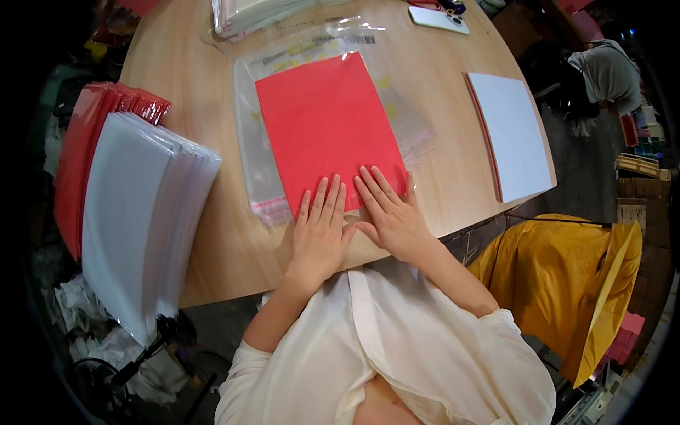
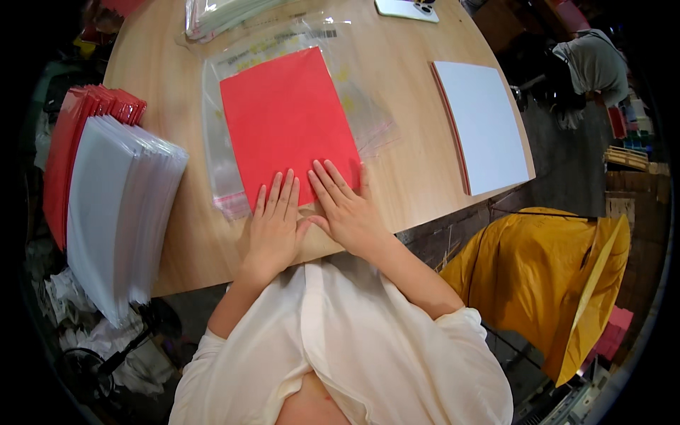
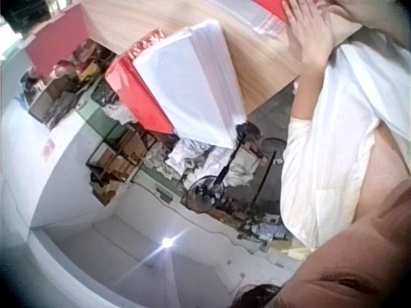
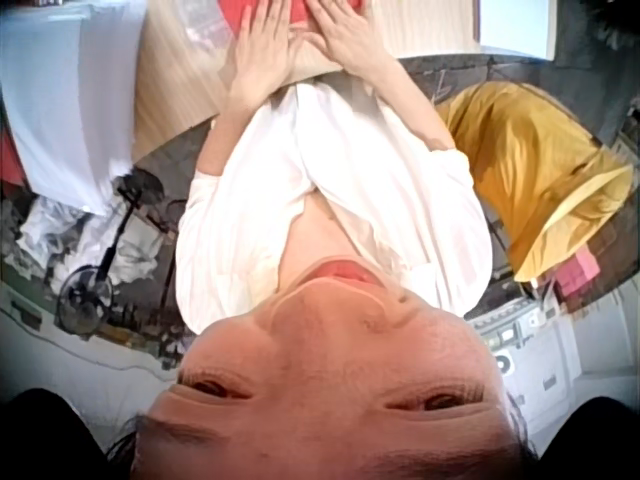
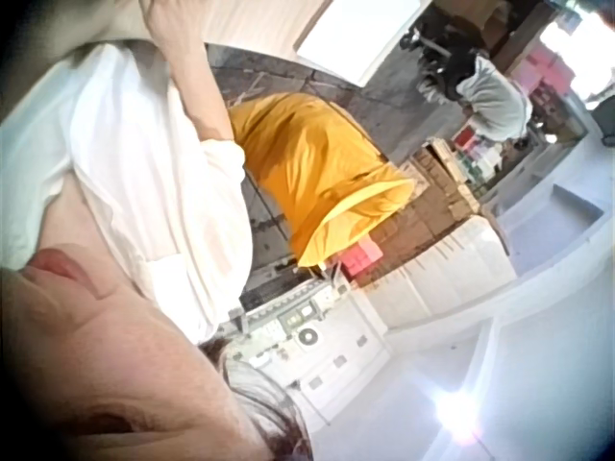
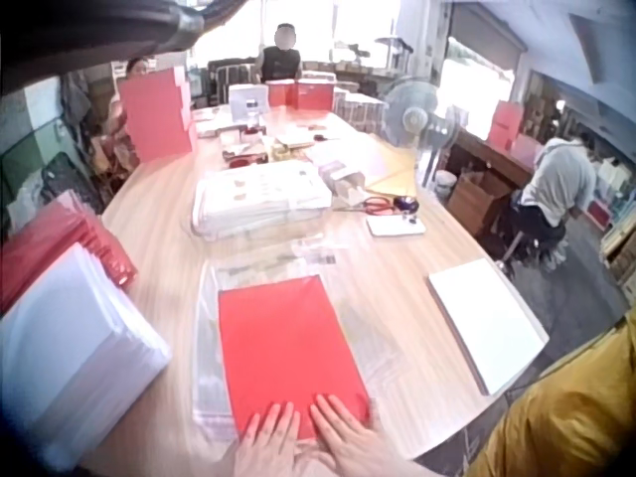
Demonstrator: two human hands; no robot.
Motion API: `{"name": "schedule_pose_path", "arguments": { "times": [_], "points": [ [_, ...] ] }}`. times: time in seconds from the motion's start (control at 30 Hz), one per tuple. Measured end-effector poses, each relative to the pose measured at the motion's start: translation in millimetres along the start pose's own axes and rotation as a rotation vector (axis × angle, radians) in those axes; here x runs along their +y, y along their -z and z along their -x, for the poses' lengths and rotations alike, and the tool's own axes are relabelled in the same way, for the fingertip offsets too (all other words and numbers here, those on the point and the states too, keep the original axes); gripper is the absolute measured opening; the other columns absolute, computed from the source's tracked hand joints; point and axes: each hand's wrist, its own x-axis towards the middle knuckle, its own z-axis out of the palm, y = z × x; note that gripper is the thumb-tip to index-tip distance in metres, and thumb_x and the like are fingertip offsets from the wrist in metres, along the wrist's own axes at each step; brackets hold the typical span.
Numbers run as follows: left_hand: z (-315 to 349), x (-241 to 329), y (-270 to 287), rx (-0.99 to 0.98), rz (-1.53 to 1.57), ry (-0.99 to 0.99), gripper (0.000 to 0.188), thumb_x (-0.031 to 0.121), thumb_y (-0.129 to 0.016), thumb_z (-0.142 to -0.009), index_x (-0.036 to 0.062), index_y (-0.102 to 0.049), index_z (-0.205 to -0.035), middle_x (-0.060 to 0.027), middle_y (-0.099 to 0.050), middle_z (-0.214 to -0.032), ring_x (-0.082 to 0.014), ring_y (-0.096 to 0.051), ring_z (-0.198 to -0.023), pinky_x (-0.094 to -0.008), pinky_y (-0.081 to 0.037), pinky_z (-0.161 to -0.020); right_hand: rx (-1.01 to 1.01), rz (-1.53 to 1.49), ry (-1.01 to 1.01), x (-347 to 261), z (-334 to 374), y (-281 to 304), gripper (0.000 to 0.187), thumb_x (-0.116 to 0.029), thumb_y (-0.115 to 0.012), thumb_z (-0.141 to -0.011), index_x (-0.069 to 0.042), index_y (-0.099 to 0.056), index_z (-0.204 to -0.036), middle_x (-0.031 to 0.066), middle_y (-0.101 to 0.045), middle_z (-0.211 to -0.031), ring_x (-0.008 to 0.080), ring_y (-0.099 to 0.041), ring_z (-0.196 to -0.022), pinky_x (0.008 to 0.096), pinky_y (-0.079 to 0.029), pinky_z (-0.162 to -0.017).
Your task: The person repeatedly places red and white sheets of paper into clear plastic bags at a work table. They open each bag, insert a sheet, and set the filled bag aside, alternating between red and white sheets throughout the clip.
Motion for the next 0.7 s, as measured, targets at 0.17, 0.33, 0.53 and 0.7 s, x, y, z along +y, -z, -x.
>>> {"name": "schedule_pose_path", "arguments": {
  "times": [0.17, 0.33, 0.53, 0.7],
  "points": [
    [-6.0, 10.6, 18.1, 0.055, 0.0, -0.022, 0.073, 0.034, -0.056, -0.089, -0.0051, -0.029, -0.144, -0.0165, -0.025, -0.154, -0.0317, -0.019, -0.144, -0.0484, -0.012, -0.117, 0.206, -0.554, -0.268, 28.3, -26.2, 18.9, 0.054, -0.016, -0.054, -0.095, 0.005, -0.035, -0.141, 0.0213, -0.035, -0.148, 0.0311, -0.034, -0.138, 0.0421, -0.029, -0.112],
    [-9.0, 6.2, -2.4, 0.085, -0.023, -0.078, 0.079, 0.037, -0.062, -0.081, -0.0049, -0.034, -0.142, -0.0164, -0.03, -0.152, -0.0306, -0.024, -0.143, -0.0475, -0.016, -0.117, 0.262, -1.257, -0.446, 90.3, -58.3, -7.1, 0.055, -0.015, -0.053, -0.097, 0.006, -0.032, -0.142, 0.0208, -0.034, -0.149, 0.024, -0.039, -0.135, 0.0346, -0.034, -0.109],
    [-3.4, 0.4, -4.0, 0.106, 0.007, -0.092, 0.079, 0.039, -0.062, -0.081, -0.0047, -0.034, -0.142, -0.0173, -0.029, -0.152, -0.032, -0.024, -0.142, -0.0478, -0.015, -0.117, 0.379, -1.556, -0.621, 74.1, -68.6, 20.1, 0.052, -0.016, -0.059, -0.094, 0.004, -0.04, -0.138, 0.0181, -0.048, -0.137, 0.0208, -0.055, -0.116, 0.0305, -0.045, -0.096],
    [-6.0, 0.1, 1.2, 0.122, 0.105, -0.147, 0.083, 0.044, -0.061, -0.083, -0.0025, -0.03, -0.145, -0.0166, -0.023, -0.155, -0.0287, -0.017, -0.145, -0.0449, -0.01, -0.118, -0.004, -1.264, -0.575, 64.9, -83.2, 46.0, 0.035, -0.014, -0.057, -0.094, 0.002, -0.055, -0.125, 0.0084, -0.066, -0.107, 0.0123, -0.064, -0.093, 0.0245, -0.051, -0.079]
  ]
}}
